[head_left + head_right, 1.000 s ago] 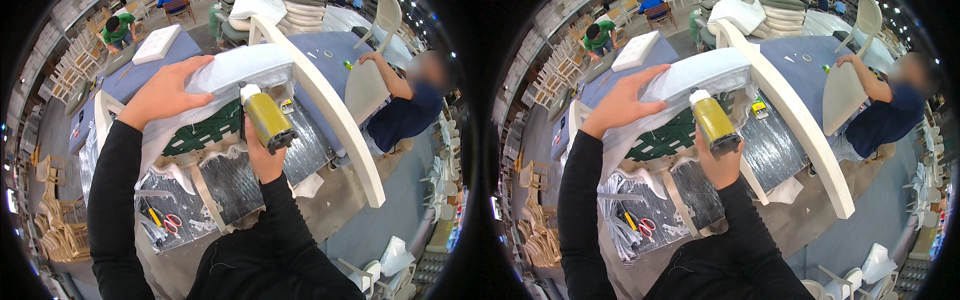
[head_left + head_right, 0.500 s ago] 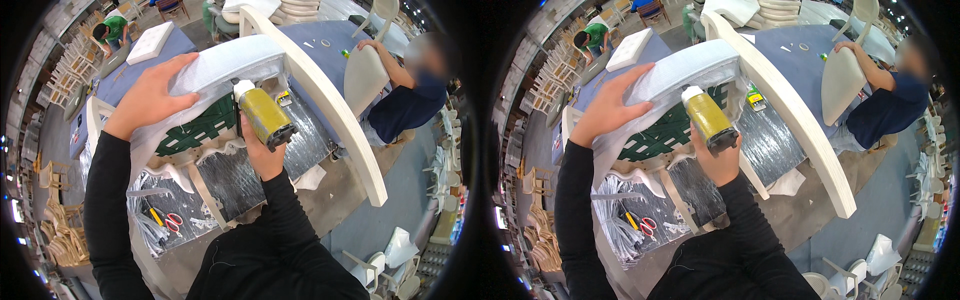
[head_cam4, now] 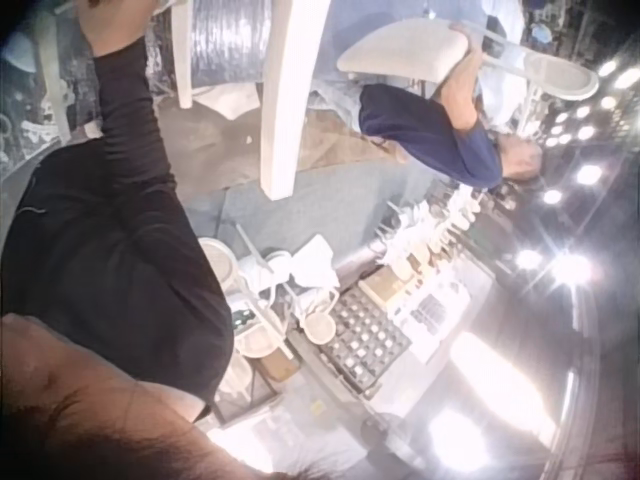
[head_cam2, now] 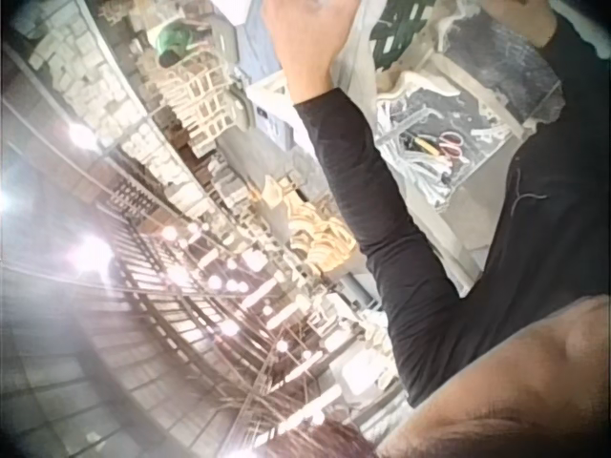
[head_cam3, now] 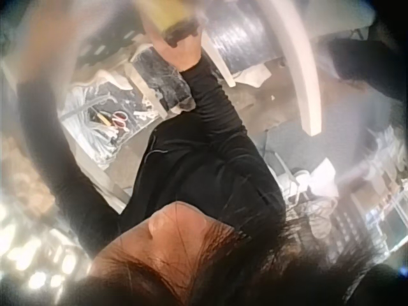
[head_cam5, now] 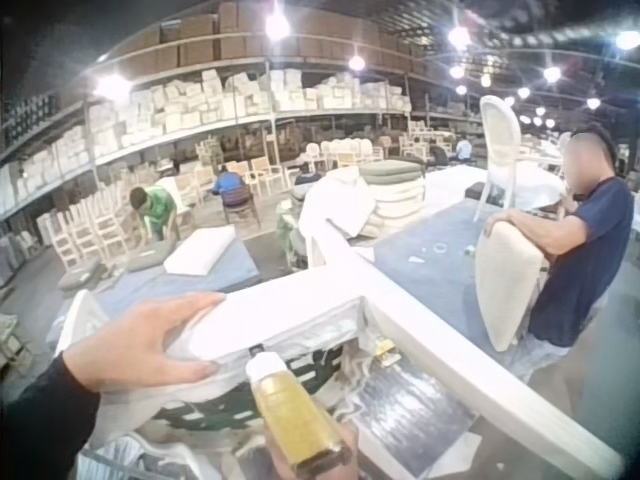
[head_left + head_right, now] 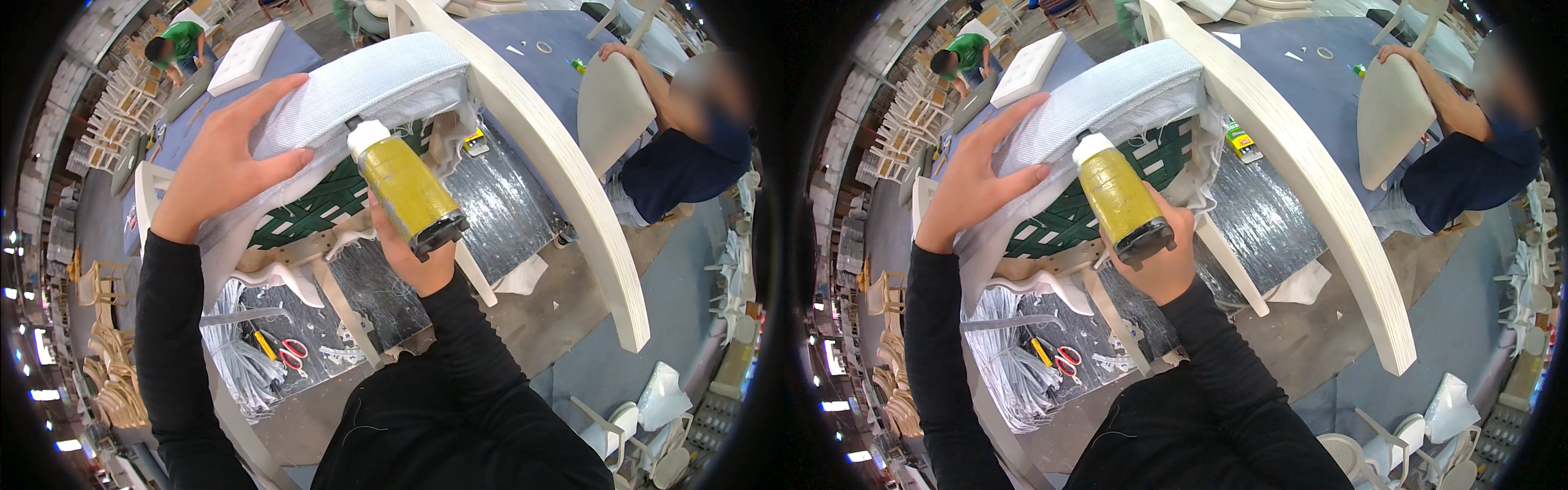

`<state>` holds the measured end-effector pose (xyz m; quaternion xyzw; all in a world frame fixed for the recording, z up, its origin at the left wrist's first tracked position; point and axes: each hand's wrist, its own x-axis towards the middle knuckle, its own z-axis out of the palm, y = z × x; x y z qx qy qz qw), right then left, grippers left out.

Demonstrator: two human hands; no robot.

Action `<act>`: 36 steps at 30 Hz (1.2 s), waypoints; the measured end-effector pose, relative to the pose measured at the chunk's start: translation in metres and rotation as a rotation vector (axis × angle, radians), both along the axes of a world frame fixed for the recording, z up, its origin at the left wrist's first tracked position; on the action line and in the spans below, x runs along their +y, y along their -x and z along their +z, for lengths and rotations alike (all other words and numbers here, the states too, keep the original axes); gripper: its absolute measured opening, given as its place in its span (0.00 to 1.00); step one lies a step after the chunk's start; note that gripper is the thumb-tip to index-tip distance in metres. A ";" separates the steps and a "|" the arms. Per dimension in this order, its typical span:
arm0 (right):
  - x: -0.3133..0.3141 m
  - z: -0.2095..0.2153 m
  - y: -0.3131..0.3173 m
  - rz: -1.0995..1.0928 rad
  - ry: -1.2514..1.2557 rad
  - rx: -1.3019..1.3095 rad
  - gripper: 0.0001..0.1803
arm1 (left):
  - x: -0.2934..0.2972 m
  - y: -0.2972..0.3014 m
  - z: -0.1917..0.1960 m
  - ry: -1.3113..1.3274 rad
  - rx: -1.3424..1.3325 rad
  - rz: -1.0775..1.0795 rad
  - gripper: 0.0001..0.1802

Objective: The person staples white fabric onto a chair frame using a pneumatic staple gun, trims excess material with scissors, and smooths the fabric. Other workers are visible in the background performing similar tasks.

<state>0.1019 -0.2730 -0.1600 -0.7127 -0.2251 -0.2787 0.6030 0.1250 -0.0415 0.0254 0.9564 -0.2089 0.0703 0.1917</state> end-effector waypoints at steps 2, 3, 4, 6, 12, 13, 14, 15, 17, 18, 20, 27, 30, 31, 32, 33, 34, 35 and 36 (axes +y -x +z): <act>-0.002 0.009 0.003 0.041 -0.016 0.027 0.25 | 0.001 0.000 -0.001 0.001 -0.010 -0.006 0.43; -0.002 0.011 0.004 0.061 -0.039 0.048 0.25 | 0.002 0.000 -0.002 0.003 -0.017 -0.010 0.43; -0.002 0.012 0.006 0.080 -0.062 0.070 0.25 | 0.003 0.000 -0.002 -0.004 -0.028 -0.017 0.43; -0.002 0.014 0.006 0.092 -0.054 0.071 0.24 | 0.006 -0.002 -0.004 -0.014 -0.055 -0.029 0.43; 0.006 0.018 0.013 0.085 -0.074 0.099 0.22 | 0.011 -0.003 -0.007 -0.018 -0.093 -0.043 0.43; 0.007 0.018 0.014 0.086 -0.101 0.110 0.22 | 0.012 -0.003 -0.007 -0.020 -0.098 -0.046 0.43; 0.008 0.020 0.015 0.082 -0.107 0.119 0.22 | 0.013 -0.003 -0.008 -0.022 -0.103 -0.049 0.43; 0.007 0.022 0.016 0.077 -0.112 0.128 0.22 | 0.013 -0.003 -0.008 -0.023 -0.107 -0.052 0.44; 0.008 0.027 0.018 0.065 -0.118 0.136 0.20 | 0.014 -0.002 -0.009 -0.021 -0.113 -0.052 0.44; 0.009 0.029 0.019 0.057 -0.118 0.135 0.18 | 0.014 -0.001 -0.010 -0.020 -0.116 -0.052 0.44; 0.009 0.029 0.020 -0.002 -0.046 0.100 0.15 | 0.014 0.000 -0.011 -0.018 -0.126 -0.058 0.44; 0.015 0.018 0.017 -0.099 -0.010 0.030 0.10 | 0.015 -0.002 -0.012 -0.034 -0.111 -0.038 0.45; 0.017 0.025 0.021 -0.040 -0.054 0.080 0.09 | 0.017 0.003 -0.007 -0.024 -0.057 -0.028 0.45; 0.018 0.025 0.021 -0.027 -0.064 0.091 0.09 | 0.019 0.004 -0.006 -0.022 -0.049 -0.027 0.45; 0.018 0.025 0.022 -0.016 -0.073 0.102 0.09 | 0.020 0.004 -0.005 -0.016 -0.041 -0.029 0.45; 0.019 0.020 0.021 -0.017 -0.083 0.108 0.09 | 0.020 0.004 -0.004 -0.009 -0.032 -0.030 0.45; 0.019 0.020 0.022 -0.022 -0.083 0.113 0.09 | 0.021 0.005 -0.003 -0.010 -0.023 -0.033 0.45; 0.020 0.019 0.023 -0.022 -0.081 0.120 0.09 | 0.022 0.006 -0.003 -0.008 -0.013 -0.031 0.45; 0.020 0.021 0.024 -0.026 -0.069 0.125 0.09 | 0.023 0.007 -0.002 -0.005 -0.002 -0.028 0.46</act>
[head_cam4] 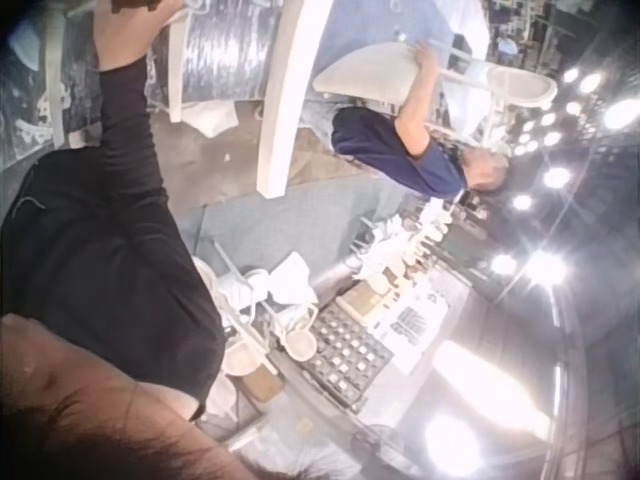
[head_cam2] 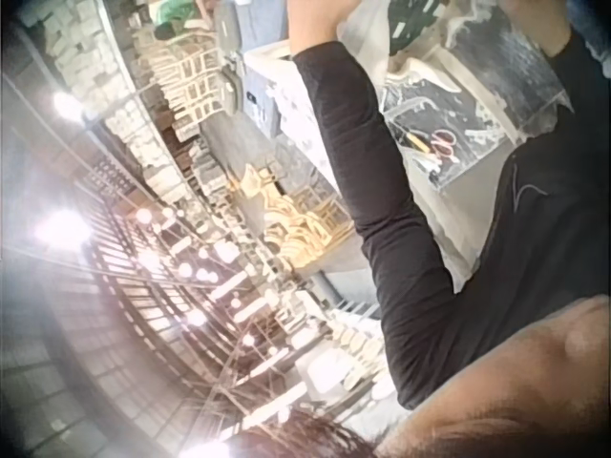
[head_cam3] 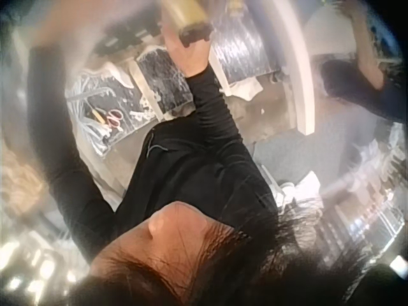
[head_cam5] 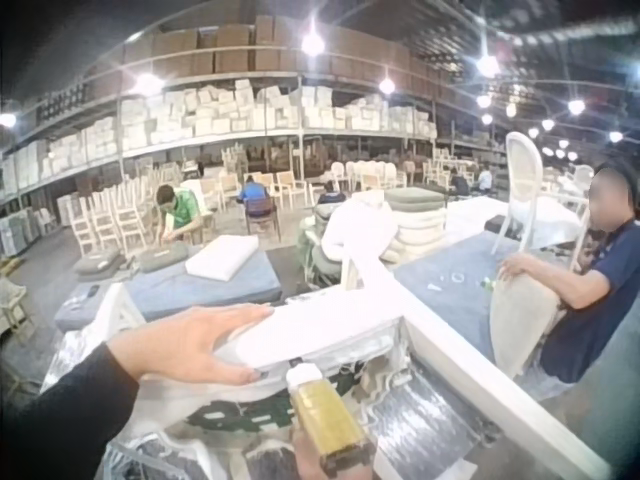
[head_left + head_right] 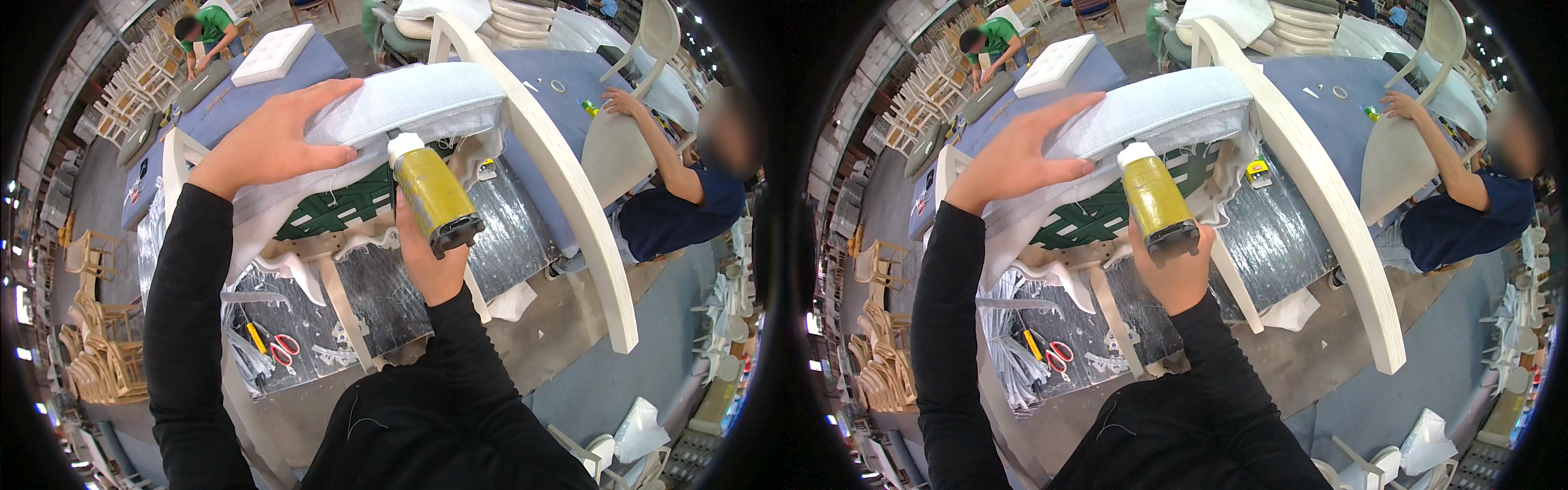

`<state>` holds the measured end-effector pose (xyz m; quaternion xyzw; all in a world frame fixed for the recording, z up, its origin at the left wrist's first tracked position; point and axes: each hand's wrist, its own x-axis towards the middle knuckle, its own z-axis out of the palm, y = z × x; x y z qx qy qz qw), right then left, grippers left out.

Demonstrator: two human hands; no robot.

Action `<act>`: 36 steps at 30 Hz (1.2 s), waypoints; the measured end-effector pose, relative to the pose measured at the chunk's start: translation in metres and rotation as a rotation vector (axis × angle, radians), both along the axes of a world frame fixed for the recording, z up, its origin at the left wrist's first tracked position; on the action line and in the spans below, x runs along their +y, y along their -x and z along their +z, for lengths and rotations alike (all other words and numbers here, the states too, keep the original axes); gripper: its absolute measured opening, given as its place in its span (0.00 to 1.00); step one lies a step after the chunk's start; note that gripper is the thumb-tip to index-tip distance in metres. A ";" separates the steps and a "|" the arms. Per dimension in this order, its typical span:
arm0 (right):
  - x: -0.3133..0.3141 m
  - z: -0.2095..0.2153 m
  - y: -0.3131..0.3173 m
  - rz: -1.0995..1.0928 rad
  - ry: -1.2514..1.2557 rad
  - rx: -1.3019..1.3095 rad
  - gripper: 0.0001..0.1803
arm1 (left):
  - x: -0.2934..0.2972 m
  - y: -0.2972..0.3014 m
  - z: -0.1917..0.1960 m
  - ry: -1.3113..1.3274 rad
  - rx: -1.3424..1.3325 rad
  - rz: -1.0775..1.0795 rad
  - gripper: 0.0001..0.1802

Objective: The person staples white fabric onto a chair frame using a pneumatic staple gun, trims excess material with scissors, and smooths the fabric. Other workers are visible in the background performing similar tasks.

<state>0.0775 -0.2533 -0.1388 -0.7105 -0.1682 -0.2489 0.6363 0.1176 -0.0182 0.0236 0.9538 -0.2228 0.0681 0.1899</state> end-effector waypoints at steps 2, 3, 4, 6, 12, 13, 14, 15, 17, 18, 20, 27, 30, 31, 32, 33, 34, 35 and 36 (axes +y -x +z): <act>0.001 0.001 0.002 -0.018 0.022 -0.006 0.09 | -0.001 0.001 0.001 0.007 0.009 -0.003 0.46; 0.001 -0.001 0.003 -0.034 0.032 -0.017 0.09 | -0.001 0.002 0.001 0.011 0.015 -0.006 0.46; 0.001 -0.001 0.004 -0.030 0.032 -0.012 0.09 | -0.001 0.001 0.001 0.011 0.008 -0.012 0.46; 0.002 0.002 0.007 0.002 0.019 0.021 0.09 | 0.000 0.000 -0.002 0.009 0.001 -0.019 0.47; 0.005 0.006 0.010 -0.023 0.061 -0.012 0.08 | 0.002 -0.003 -0.005 -0.007 -0.012 -0.036 0.46; 0.005 0.004 0.010 -0.039 0.077 -0.028 0.08 | 0.002 -0.003 -0.006 -0.009 -0.010 -0.030 0.46; 0.006 0.003 0.010 -0.054 0.090 -0.047 0.08 | 0.003 -0.004 -0.005 -0.014 -0.013 -0.024 0.46; 0.007 0.002 0.010 -0.059 0.094 -0.049 0.08 | 0.003 -0.004 -0.004 -0.018 -0.015 -0.018 0.46; 0.007 0.003 0.013 0.012 0.083 0.009 0.10 | 0.005 -0.001 -0.002 -0.005 0.030 -0.013 0.47; 0.005 0.005 0.018 0.088 0.068 0.069 0.12 | 0.006 -0.001 -0.001 0.002 0.052 -0.011 0.47; 0.007 0.007 0.019 0.142 0.012 0.080 0.13 | 0.005 -0.003 0.000 0.001 0.047 -0.018 0.48; 0.019 0.006 0.025 0.053 -0.029 0.054 0.10 | 0.004 0.000 -0.002 0.001 0.041 -0.028 0.48; 0.022 0.000 0.027 0.028 0.025 0.107 0.10 | 0.008 0.000 -0.006 -0.013 -0.012 -0.058 0.48; 0.023 0.000 0.028 0.036 0.021 0.118 0.11 | 0.011 0.004 -0.008 -0.018 -0.002 -0.035 0.48; 0.023 0.003 0.028 0.041 0.020 0.123 0.12 | 0.014 0.007 -0.006 -0.021 -0.003 -0.018 0.48; 0.024 0.008 0.029 0.060 -0.005 0.118 0.13 | 0.016 0.010 -0.004 -0.025 -0.004 -0.001 0.48; 0.025 0.012 0.030 0.079 -0.031 0.113 0.14 | 0.020 0.017 -0.002 -0.013 0.007 0.023 0.47; 0.026 0.012 0.031 0.080 -0.058 0.115 0.15 | 0.023 0.022 -0.001 -0.001 0.015 0.042 0.47; 0.027 0.008 0.030 0.082 -0.086 0.117 0.16 | 0.026 0.027 0.000 0.012 0.023 0.060 0.46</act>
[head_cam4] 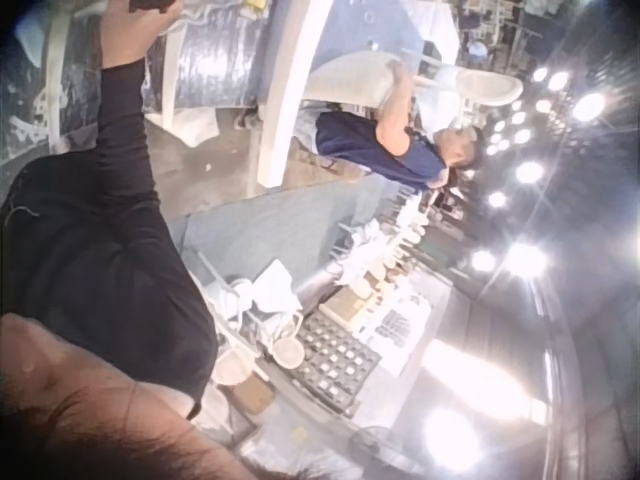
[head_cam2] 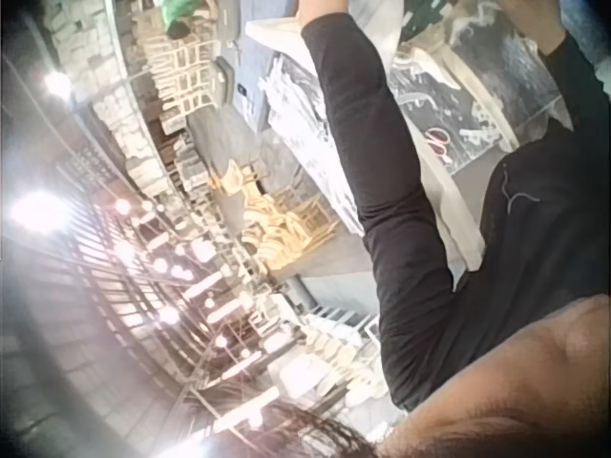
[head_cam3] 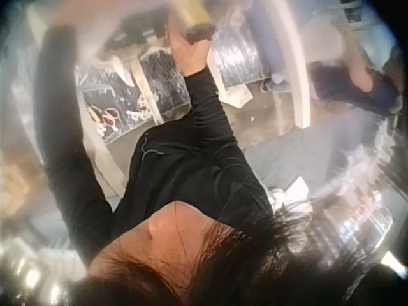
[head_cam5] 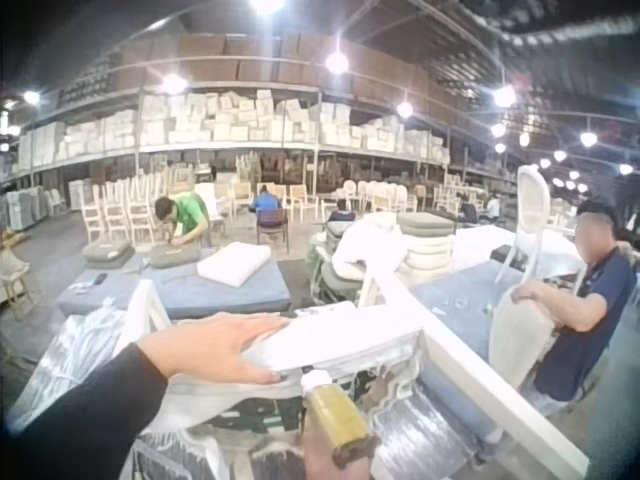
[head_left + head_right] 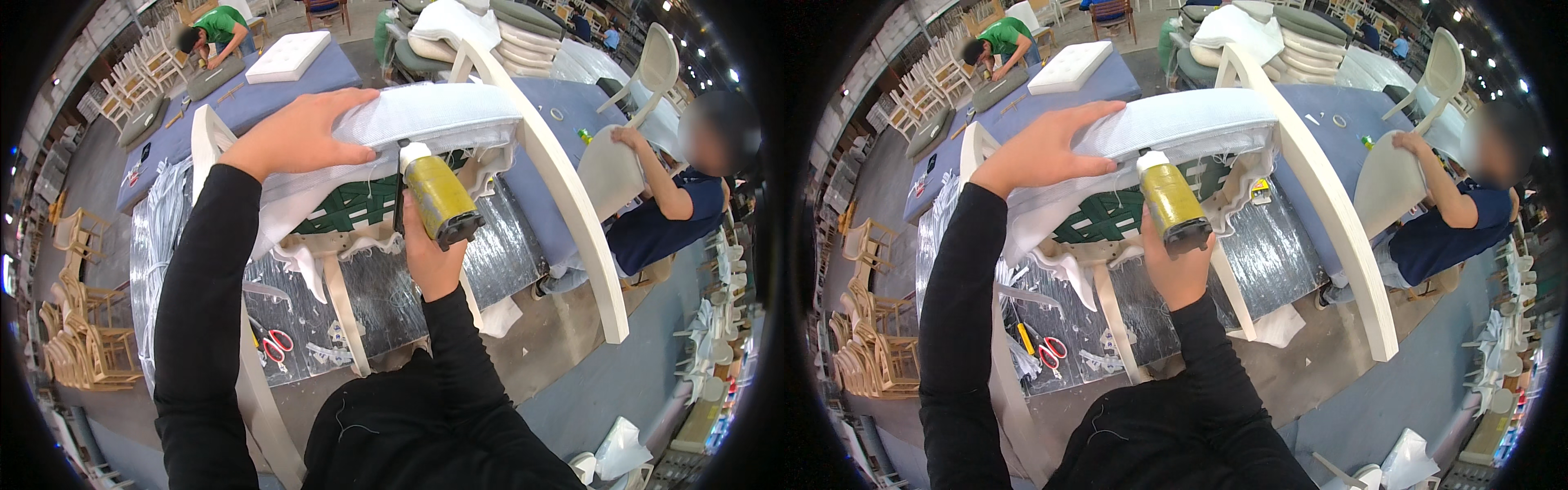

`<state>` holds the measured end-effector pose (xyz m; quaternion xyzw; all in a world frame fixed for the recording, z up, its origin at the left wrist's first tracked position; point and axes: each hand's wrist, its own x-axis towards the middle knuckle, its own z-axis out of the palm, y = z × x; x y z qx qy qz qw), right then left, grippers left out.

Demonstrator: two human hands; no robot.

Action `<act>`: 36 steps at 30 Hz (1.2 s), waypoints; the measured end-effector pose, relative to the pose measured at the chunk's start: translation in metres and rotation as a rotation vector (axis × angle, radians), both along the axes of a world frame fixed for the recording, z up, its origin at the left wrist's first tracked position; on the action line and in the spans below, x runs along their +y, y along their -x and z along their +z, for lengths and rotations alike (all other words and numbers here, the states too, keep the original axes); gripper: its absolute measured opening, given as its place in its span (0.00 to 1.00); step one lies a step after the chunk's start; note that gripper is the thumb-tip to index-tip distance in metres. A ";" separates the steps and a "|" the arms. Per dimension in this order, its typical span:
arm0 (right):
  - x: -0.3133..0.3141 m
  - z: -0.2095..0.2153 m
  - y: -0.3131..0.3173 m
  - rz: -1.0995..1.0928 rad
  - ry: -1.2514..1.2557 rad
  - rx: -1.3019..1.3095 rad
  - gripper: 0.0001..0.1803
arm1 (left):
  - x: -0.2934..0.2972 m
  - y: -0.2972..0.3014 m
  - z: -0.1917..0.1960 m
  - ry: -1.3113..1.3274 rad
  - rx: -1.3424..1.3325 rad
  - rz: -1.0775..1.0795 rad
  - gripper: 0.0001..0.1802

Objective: The person staples white fabric onto a chair frame using a pneumatic staple gun, trims excess material with scissors, and smooths the fabric. Other workers are visible in the background performing similar tasks.

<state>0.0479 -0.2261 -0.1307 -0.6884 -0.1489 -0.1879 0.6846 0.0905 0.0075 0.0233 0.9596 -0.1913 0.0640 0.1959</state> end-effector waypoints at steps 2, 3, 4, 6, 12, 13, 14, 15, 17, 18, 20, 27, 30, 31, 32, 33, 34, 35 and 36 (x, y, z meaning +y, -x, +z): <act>0.002 -0.002 -0.001 0.002 -0.047 0.027 0.18 | 0.002 0.006 -0.002 0.028 -0.033 0.014 0.46; 0.002 -0.001 -0.002 0.003 -0.066 0.050 0.18 | 0.004 0.008 -0.004 0.044 -0.051 0.022 0.46; 0.002 0.000 -0.002 0.002 -0.085 0.073 0.19 | 0.005 0.008 -0.004 0.054 -0.042 0.027 0.46; 0.006 0.008 0.003 0.027 -0.078 0.086 0.20 | 0.008 0.012 -0.003 0.070 -0.022 0.052 0.46; 0.015 0.006 0.011 0.021 -0.020 0.019 0.16 | 0.011 0.010 -0.007 0.030 -0.020 0.057 0.49; 0.015 0.003 0.008 0.003 0.007 0.001 0.16 | 0.010 0.008 -0.007 0.028 -0.026 0.054 0.49; 0.016 0.002 0.008 -0.014 0.034 -0.012 0.16 | 0.009 0.008 -0.008 0.026 -0.026 0.053 0.49; 0.016 0.001 0.008 -0.006 0.038 0.014 0.15 | 0.009 0.009 -0.008 0.023 -0.027 0.052 0.49; 0.015 0.002 0.008 0.006 0.047 0.064 0.15 | 0.010 0.008 -0.004 0.017 0.006 0.063 0.50; 0.014 0.002 0.008 0.010 0.035 0.073 0.15 | 0.010 0.007 -0.002 0.015 0.022 0.066 0.50; 0.017 0.002 0.011 0.023 0.010 0.089 0.15 | 0.011 0.011 -0.002 0.003 0.026 0.069 0.51; 0.029 0.007 0.025 0.058 0.007 0.029 0.16 | 0.020 0.013 -0.004 0.007 0.015 0.046 0.51; 0.029 0.005 0.022 0.032 0.033 -0.011 0.16 | 0.020 0.013 -0.002 -0.018 0.024 0.034 0.51; 0.029 0.006 0.022 0.032 0.038 0.003 0.16 | 0.020 0.013 -0.002 -0.015 0.034 0.039 0.51; 0.028 0.008 0.024 0.030 0.041 0.013 0.16 | 0.020 0.011 -0.002 -0.013 0.041 0.042 0.52; 0.028 0.008 0.025 0.036 0.033 0.017 0.16 | 0.021 0.011 -0.002 -0.012 0.047 0.045 0.52; 0.029 0.007 0.026 0.041 0.025 0.021 0.16 | 0.022 0.014 -0.003 -0.012 0.059 0.056 0.52; 0.030 0.008 0.025 0.046 0.014 0.019 0.16 | 0.023 0.016 -0.001 -0.015 0.063 0.066 0.52; 0.031 0.008 0.025 0.054 0.016 0.030 0.16 | 0.025 0.017 0.000 -0.019 0.068 0.077 0.52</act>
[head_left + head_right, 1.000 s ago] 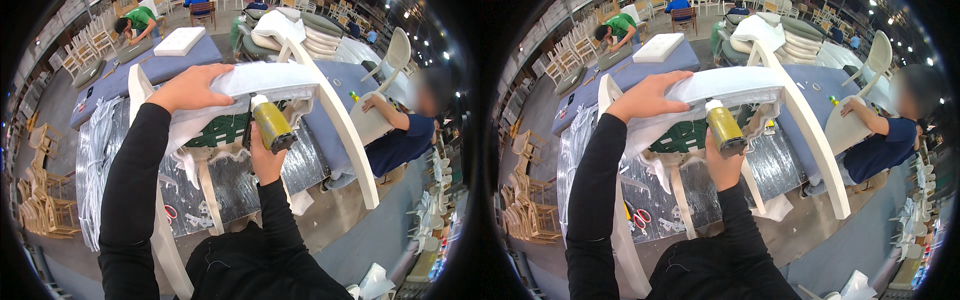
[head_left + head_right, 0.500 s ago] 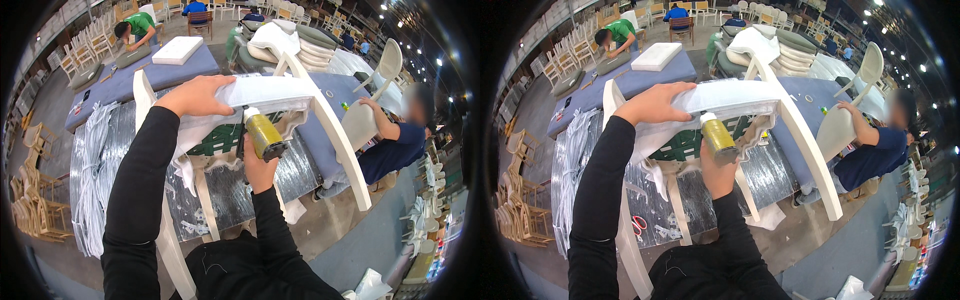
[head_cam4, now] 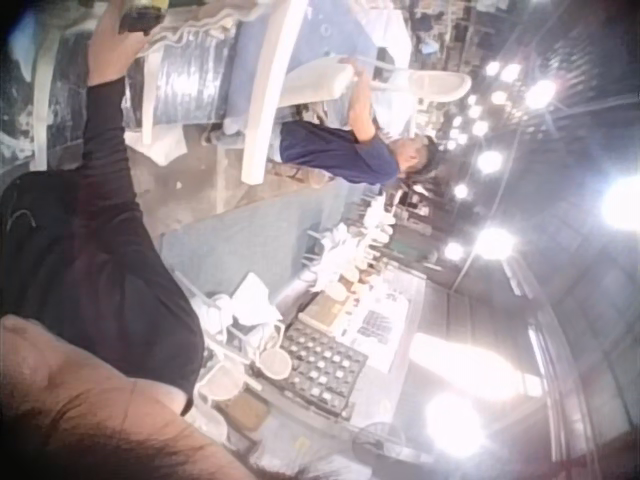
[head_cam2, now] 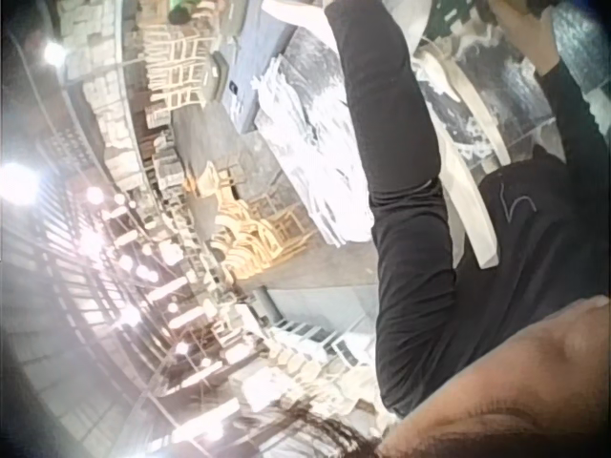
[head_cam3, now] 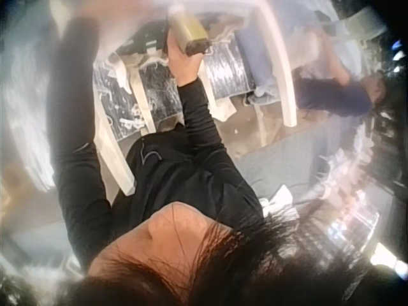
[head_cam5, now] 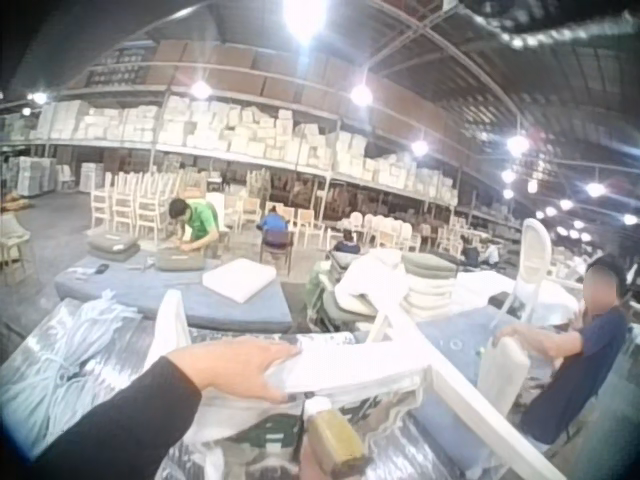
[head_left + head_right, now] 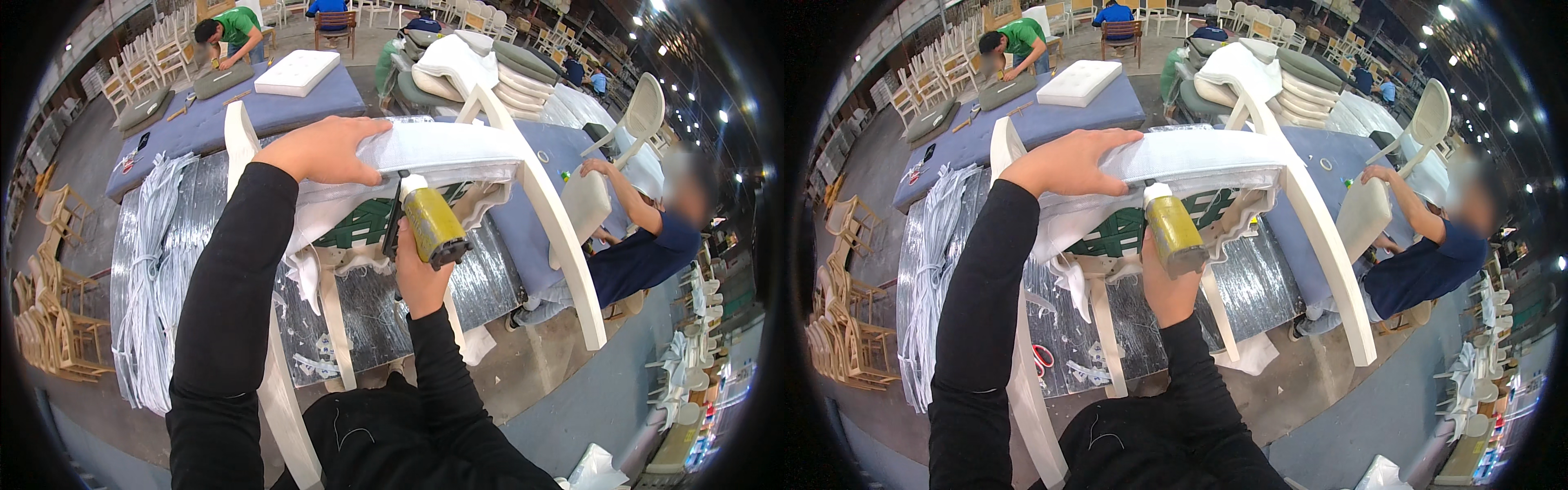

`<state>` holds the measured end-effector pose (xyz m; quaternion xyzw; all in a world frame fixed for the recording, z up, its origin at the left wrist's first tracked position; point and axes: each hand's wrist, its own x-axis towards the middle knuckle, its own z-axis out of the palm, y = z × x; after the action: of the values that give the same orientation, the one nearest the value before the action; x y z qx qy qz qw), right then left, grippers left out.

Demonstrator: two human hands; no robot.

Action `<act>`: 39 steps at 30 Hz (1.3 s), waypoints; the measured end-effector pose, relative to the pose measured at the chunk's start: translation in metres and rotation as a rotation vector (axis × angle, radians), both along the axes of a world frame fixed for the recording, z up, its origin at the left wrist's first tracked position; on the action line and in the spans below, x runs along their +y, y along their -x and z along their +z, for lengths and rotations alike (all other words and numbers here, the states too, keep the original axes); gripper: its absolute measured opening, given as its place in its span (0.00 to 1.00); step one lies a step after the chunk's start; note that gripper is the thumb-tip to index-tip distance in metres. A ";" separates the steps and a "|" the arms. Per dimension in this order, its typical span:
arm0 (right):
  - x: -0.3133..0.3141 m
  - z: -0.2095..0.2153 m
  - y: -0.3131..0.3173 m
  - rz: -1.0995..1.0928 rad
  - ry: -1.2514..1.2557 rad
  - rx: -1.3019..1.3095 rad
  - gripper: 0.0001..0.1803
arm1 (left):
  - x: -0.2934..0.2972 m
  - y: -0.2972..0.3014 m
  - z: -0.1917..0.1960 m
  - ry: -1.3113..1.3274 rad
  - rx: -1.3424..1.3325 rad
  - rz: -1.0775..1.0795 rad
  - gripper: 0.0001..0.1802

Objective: The person staples white fabric onto a chair frame using a pneumatic staple gun, trims excess material with scissors, and smooths the fabric. Other workers are visible in the background performing similar tasks.

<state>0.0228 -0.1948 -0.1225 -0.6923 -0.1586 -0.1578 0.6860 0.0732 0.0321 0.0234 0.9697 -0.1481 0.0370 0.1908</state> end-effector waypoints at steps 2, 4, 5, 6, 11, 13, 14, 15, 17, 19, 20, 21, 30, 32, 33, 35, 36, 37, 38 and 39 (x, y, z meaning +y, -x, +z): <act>0.003 -0.002 0.004 0.018 0.004 0.027 0.16 | 0.003 0.004 0.003 -0.006 0.034 0.014 0.52; 0.007 -0.006 0.005 -0.005 0.021 -0.041 0.16 | 0.005 0.007 0.006 -0.011 0.049 0.021 0.52; 0.009 -0.007 0.005 -0.015 0.030 -0.074 0.16 | 0.006 0.008 0.005 -0.012 0.046 0.023 0.52; 0.012 -0.007 0.007 -0.012 0.000 -0.038 0.15 | 0.008 0.009 0.005 -0.012 0.042 0.024 0.52; 0.014 -0.003 0.010 0.001 -0.046 0.104 0.18 | 0.013 0.010 0.007 -0.024 0.077 0.033 0.54; 0.015 -0.007 0.013 0.025 -0.111 0.171 0.18 | 0.017 0.012 0.008 -0.031 0.102 0.047 0.55; 0.016 -0.009 0.011 0.026 -0.121 0.163 0.16 | 0.017 0.012 0.011 -0.032 0.125 0.052 0.55; 0.016 -0.011 0.011 0.026 -0.129 0.155 0.14 | 0.018 0.013 0.013 -0.032 0.148 0.056 0.56; 0.022 -0.014 0.011 0.017 -0.110 0.085 0.11 | 0.022 0.016 0.016 -0.027 0.169 0.064 0.57; 0.027 -0.013 0.014 0.022 -0.111 0.066 0.09 | 0.027 0.017 0.016 -0.030 0.180 0.064 0.57; 0.028 -0.013 0.015 0.021 -0.125 0.074 0.10 | 0.026 0.016 0.015 -0.034 0.180 0.054 0.57; 0.029 -0.014 0.016 0.020 -0.139 0.080 0.10 | 0.026 0.015 0.015 -0.037 0.180 0.044 0.58; 0.031 -0.019 0.021 0.031 -0.118 0.145 0.13 | 0.033 0.019 0.022 0.140 0.077 0.114 0.40; 0.034 -0.021 0.021 0.053 -0.091 0.094 0.14 | 0.039 0.012 0.020 0.228 0.083 0.236 0.31; 0.035 -0.023 0.022 0.055 -0.079 0.072 0.14 | 0.040 0.011 0.019 0.272 0.089 0.295 0.28; 0.037 -0.025 0.023 0.044 -0.062 0.046 0.13 | 0.042 0.009 0.013 0.260 0.021 0.324 0.25; 0.038 -0.024 0.024 0.041 -0.055 0.046 0.13 | 0.044 0.009 0.009 0.255 -0.014 0.341 0.24; 0.038 -0.022 0.026 0.039 -0.052 0.073 0.12 | 0.047 0.008 0.007 0.251 -0.015 0.339 0.24; 0.038 -0.020 0.028 0.043 -0.071 0.101 0.12 | 0.047 0.007 0.007 0.247 -0.018 0.334 0.23; 0.038 -0.020 0.029 0.048 -0.088 0.131 0.12 | 0.046 0.007 0.007 0.243 -0.021 0.330 0.23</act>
<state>-0.0062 -0.1565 -0.1422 -0.6662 -0.1228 -0.1025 0.7284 0.0665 0.0785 0.0306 0.9502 0.0162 0.0952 0.2962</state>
